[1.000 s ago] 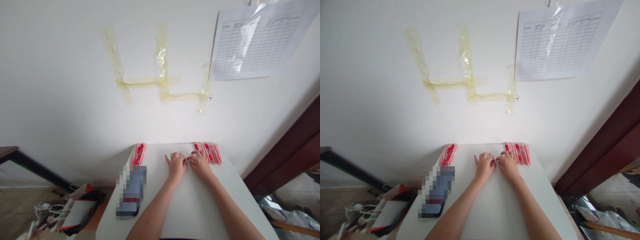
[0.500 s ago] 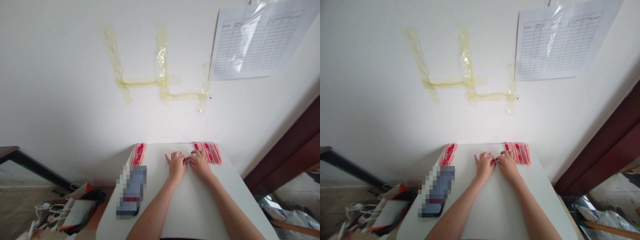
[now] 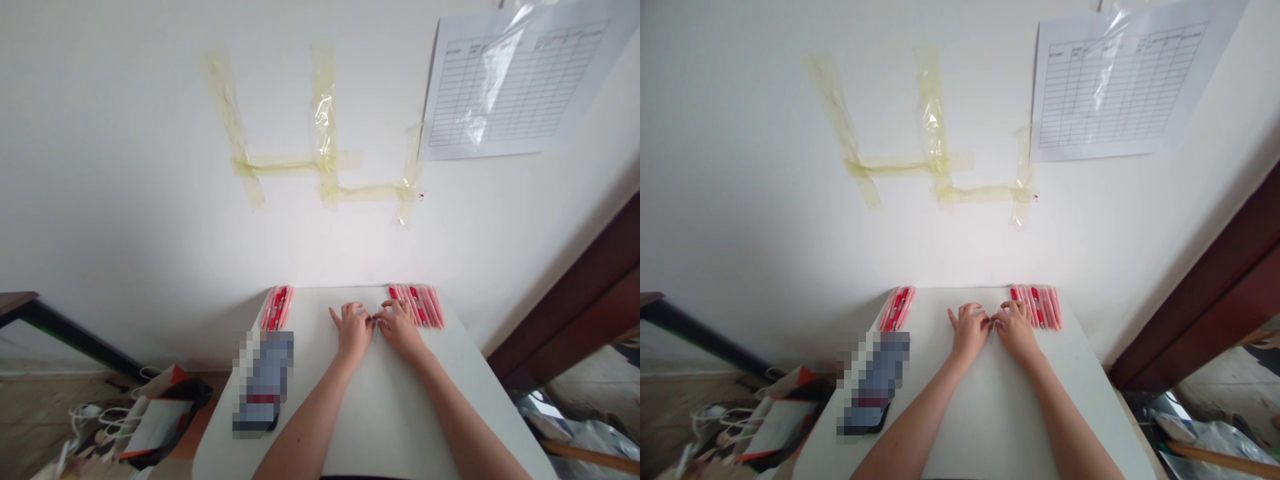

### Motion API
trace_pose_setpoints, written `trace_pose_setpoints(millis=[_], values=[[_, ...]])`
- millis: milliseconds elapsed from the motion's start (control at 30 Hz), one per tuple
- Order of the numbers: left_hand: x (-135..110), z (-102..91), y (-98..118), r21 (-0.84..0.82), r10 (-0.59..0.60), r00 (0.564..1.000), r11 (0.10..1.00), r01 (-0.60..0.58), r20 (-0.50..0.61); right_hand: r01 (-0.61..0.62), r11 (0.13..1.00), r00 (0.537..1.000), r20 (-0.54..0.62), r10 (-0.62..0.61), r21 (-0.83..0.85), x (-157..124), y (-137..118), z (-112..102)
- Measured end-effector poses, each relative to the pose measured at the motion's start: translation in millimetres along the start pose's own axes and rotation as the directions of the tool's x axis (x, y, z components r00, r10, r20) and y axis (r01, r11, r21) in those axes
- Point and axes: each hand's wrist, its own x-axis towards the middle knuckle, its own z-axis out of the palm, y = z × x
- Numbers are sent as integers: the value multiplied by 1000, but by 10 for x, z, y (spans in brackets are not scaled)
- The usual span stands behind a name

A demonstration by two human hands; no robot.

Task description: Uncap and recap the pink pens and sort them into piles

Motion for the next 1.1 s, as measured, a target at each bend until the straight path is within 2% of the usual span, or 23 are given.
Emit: trace_pose_setpoints(millis=[333,533,900,1100], values=[[9,-30,14,39,30,999,999,-29,-27,-4,999,1000,0,4,-48,-3,-54,-61],[3,-40,-22,52,27,998,998,-24,-54,49,997,999,-18,-50,-56,15,-36,-68],[25,-97,-54,27,-31,998,999,33,-63,96,990,995,-3,-97,-103,41,-16,-46],[28,-119,-83,-29,-85,996,996,85,-24,97,993,995,-19,-99,-73,47,1,-65]])
